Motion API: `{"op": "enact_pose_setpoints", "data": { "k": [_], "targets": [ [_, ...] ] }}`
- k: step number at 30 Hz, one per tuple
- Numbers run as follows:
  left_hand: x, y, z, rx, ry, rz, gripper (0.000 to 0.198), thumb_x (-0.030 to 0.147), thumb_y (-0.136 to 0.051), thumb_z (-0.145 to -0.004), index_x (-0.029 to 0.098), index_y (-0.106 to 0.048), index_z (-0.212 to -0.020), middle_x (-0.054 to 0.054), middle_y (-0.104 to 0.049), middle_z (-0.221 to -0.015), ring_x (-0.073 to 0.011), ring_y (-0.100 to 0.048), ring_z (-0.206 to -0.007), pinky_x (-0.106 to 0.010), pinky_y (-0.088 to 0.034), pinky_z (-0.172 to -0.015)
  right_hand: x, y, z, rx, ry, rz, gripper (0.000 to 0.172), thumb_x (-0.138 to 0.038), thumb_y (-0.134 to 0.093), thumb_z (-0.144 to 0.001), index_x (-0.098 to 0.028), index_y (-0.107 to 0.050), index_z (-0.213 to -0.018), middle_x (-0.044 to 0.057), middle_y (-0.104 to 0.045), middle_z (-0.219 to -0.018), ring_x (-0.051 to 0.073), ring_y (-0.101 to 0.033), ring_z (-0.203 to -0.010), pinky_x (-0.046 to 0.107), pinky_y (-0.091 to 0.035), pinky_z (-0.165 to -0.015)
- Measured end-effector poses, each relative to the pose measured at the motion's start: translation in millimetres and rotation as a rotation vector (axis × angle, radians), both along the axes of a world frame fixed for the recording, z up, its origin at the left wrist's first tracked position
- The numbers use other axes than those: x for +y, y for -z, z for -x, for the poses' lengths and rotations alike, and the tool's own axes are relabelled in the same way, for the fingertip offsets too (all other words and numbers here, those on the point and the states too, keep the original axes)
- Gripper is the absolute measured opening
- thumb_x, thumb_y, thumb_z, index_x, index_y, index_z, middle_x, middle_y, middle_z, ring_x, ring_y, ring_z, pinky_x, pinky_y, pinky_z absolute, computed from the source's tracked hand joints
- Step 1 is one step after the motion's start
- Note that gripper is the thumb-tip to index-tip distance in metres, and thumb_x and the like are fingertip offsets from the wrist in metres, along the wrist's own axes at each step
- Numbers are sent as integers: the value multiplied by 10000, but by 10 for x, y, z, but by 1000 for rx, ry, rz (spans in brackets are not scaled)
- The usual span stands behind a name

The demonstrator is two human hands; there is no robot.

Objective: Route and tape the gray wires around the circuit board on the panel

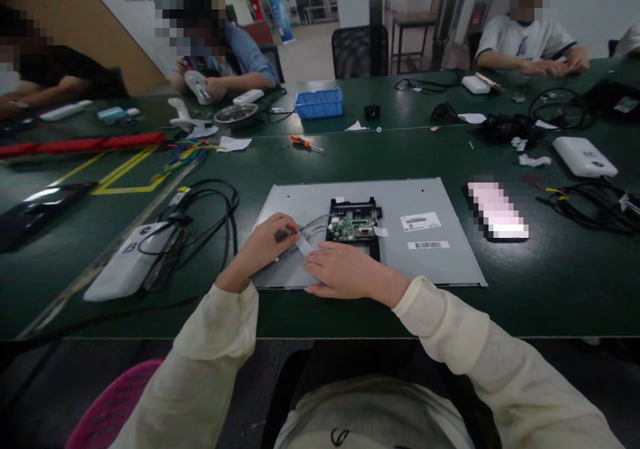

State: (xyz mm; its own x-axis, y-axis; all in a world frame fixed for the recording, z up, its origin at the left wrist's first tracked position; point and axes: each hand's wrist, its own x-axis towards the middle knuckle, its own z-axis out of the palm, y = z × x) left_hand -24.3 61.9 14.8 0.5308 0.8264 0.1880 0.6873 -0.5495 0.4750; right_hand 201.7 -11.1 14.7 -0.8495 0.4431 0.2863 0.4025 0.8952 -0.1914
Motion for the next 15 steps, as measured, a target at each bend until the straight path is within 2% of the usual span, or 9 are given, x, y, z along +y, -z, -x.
{"op": "enact_pose_setpoints", "data": {
  "k": [5,9,12,15],
  "targets": [
    [22,19,12,-22,-17,-9,81,250,-536,-815,207,-584,-863,-27,-592,-906,-179,-599,-865,-328,-491,-808,-13,-4,-6,28,3,35,344,-380,-445,-963,-126,-604,-1133,154,-662,-1185,239,-598,-1122,452,-399,-1046],
    [-10,-26,-7,-2,15,-41,60,235,-542,-819,204,-583,-849,-29,-599,-907,-178,-597,-864,-319,-480,-800,19,-32,-83,70,20,35,334,-325,-455,-958,-149,-581,-1212,131,-645,-1234,239,-577,-1156,483,-370,-1078],
    [-37,-62,-24,-5,-9,-86,61,239,-533,-836,203,-580,-822,-29,-606,-888,-184,-596,-879,-323,-469,-821,110,-91,-238,144,109,15,357,-268,-465,-943,-181,-552,-1278,121,-571,-1347,240,-500,-1269,498,-320,-1123],
    [-47,-84,-33,-57,-84,-153,77,246,-528,-852,206,-580,-812,-28,-616,-900,-185,-596,-901,-326,-464,-847,251,-136,-481,210,269,62,432,-350,-506,-923,-214,-514,-1334,116,-483,-1435,259,-398,-1363,501,-306,-1138]
  ]
}}
